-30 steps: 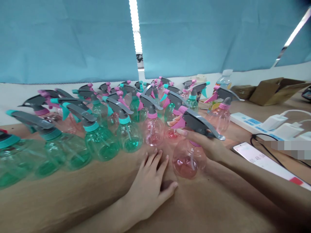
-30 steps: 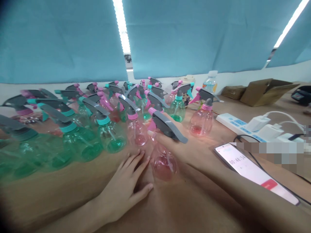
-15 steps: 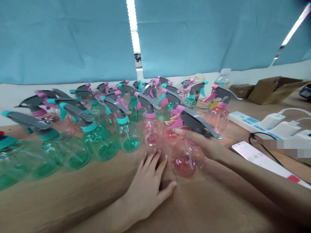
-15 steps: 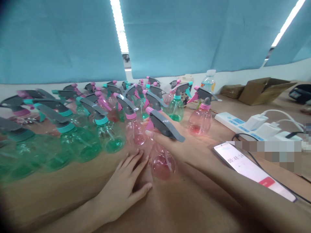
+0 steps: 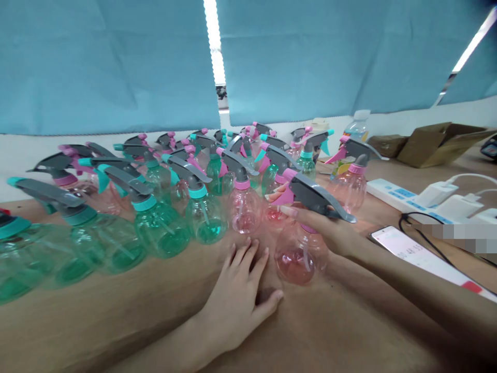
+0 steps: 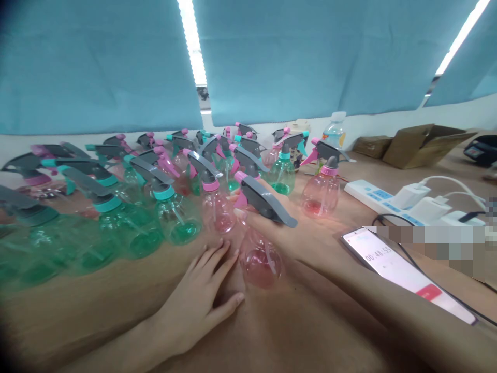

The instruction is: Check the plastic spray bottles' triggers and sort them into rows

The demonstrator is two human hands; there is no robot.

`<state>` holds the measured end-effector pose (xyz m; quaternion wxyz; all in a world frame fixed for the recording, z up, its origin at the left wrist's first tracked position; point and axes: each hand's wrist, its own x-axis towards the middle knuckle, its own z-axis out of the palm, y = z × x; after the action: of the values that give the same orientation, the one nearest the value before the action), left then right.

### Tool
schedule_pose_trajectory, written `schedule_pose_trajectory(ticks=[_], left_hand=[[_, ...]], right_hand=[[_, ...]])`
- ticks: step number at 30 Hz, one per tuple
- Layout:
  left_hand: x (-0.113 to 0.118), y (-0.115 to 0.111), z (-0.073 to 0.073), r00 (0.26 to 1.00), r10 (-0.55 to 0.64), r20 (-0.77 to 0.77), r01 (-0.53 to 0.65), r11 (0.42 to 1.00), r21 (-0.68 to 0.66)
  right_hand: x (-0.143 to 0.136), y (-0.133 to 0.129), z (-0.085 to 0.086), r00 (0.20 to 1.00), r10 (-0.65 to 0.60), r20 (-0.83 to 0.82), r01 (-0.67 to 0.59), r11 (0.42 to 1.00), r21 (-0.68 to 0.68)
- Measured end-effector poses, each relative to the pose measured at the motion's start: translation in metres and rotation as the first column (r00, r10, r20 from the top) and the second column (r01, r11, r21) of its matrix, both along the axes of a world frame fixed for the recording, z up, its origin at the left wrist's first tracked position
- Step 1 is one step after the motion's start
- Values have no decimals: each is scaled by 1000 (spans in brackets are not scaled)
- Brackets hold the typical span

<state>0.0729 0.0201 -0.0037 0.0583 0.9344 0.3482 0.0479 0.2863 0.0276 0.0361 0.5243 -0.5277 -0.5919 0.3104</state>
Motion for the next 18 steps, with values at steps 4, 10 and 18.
schedule_pose_trajectory(ticks=[4, 10, 18], left_hand=[[0, 0, 0, 1000, -6, 16, 6, 1000, 3], [-1, 0, -1, 1000, -10, 30, 10, 1000, 16], [-1, 0, -1, 1000, -10, -10, 10, 1000, 13]], right_hand=[[-1, 1, 1, 1000, -17, 9, 17, 1000, 17], [2, 1, 9, 996, 18, 86, -21, 999, 33], [6, 3, 9, 993, 61, 99, -64, 998, 26]])
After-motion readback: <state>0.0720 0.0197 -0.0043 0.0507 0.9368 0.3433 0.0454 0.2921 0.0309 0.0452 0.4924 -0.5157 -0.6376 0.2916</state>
